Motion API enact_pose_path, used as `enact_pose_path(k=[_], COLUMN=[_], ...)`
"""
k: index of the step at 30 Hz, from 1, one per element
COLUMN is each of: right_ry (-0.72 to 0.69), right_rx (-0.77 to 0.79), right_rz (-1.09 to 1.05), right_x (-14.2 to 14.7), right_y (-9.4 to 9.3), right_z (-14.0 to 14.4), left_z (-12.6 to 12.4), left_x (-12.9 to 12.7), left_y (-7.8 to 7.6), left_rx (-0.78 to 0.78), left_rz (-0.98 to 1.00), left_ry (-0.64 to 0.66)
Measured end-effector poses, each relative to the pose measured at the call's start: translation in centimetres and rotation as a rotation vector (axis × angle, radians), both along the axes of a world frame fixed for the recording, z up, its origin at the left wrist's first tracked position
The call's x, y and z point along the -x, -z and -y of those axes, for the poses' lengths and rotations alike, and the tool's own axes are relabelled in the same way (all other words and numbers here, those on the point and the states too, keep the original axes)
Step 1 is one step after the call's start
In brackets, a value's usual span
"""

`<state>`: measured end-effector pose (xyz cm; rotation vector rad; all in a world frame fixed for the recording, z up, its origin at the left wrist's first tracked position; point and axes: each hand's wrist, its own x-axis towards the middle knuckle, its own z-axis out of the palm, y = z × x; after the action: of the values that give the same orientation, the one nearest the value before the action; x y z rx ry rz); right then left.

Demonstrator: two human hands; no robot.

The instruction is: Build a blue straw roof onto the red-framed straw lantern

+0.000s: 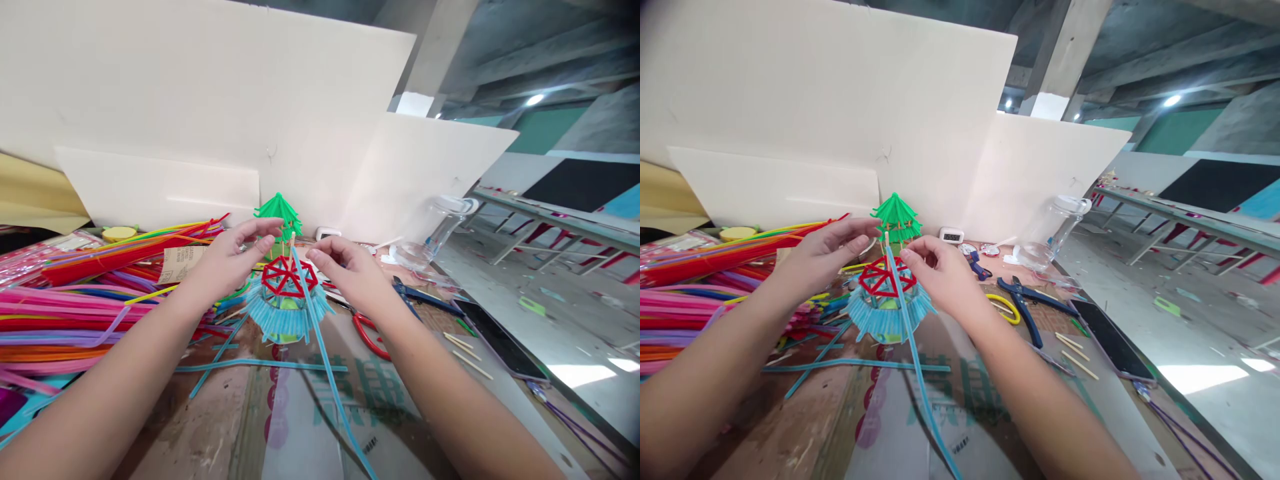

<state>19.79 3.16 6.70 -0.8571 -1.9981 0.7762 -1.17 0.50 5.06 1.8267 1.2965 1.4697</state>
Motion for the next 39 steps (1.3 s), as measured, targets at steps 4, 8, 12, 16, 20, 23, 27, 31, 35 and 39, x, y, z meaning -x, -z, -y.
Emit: enact_pose_path(k=[4, 8, 12, 16, 20, 23, 27, 31, 35, 39], right_ry=[-0.015, 0.012, 0.048, 0.043, 0.009, -0.004, -0.034, -0.037, -0.064, -0.071], right_rx=[-0.009, -0.033, -0.126, -0.145, -0.065, -0.012, 0.011, 0.037, 0.09, 0.106], right_rz=[0.114, 0.117, 0.073, 0.055, -0.011, -0.05, -0.074, -0.085, -0.122, -0.143], right_x=[-0.8, -0.6, 0.3, 1.1, 1.8, 2.2, 2.5, 2.5, 2.5, 2.6], right_y=[-0.1, 0.5, 1.2, 1.9, 2.3, 2.3, 2.2, 2.0, 2.1, 2.1], right_z=[-0.2, 0.0, 0.3, 0.0, -0.3, -0.2, 0.0, 0.2, 0.2, 0.1], left_z=[-0.1, -0.1, -0.3, -0.9, -1.2, -1.2, -1.2, -1.2, -1.3, -1.2], left_x=[0.6, 0.5, -0.2, -0.7, -0.6, -0.5, -0.4, -0.3, -0.4, -0.4], left_y=[0.0, -0.2, 0.5, 1.4, 1.8, 1.9, 1.8, 1.9, 1.8, 1.7], left_rx=[0.019, -0.014, 0.005, 0.012, 0.0, 0.013, 0.031, 0.032, 0.023, 0.024], left_rz=[-0.173, -0.242, -0.189, -0.118, -0.091, -0.068, -0.06, -0.068, -0.07, -0.069], left_ry=[-0.049, -0.031, 0.031, 0.087, 0.104, 0.103, 0.118, 0.122, 0.116, 0.113])
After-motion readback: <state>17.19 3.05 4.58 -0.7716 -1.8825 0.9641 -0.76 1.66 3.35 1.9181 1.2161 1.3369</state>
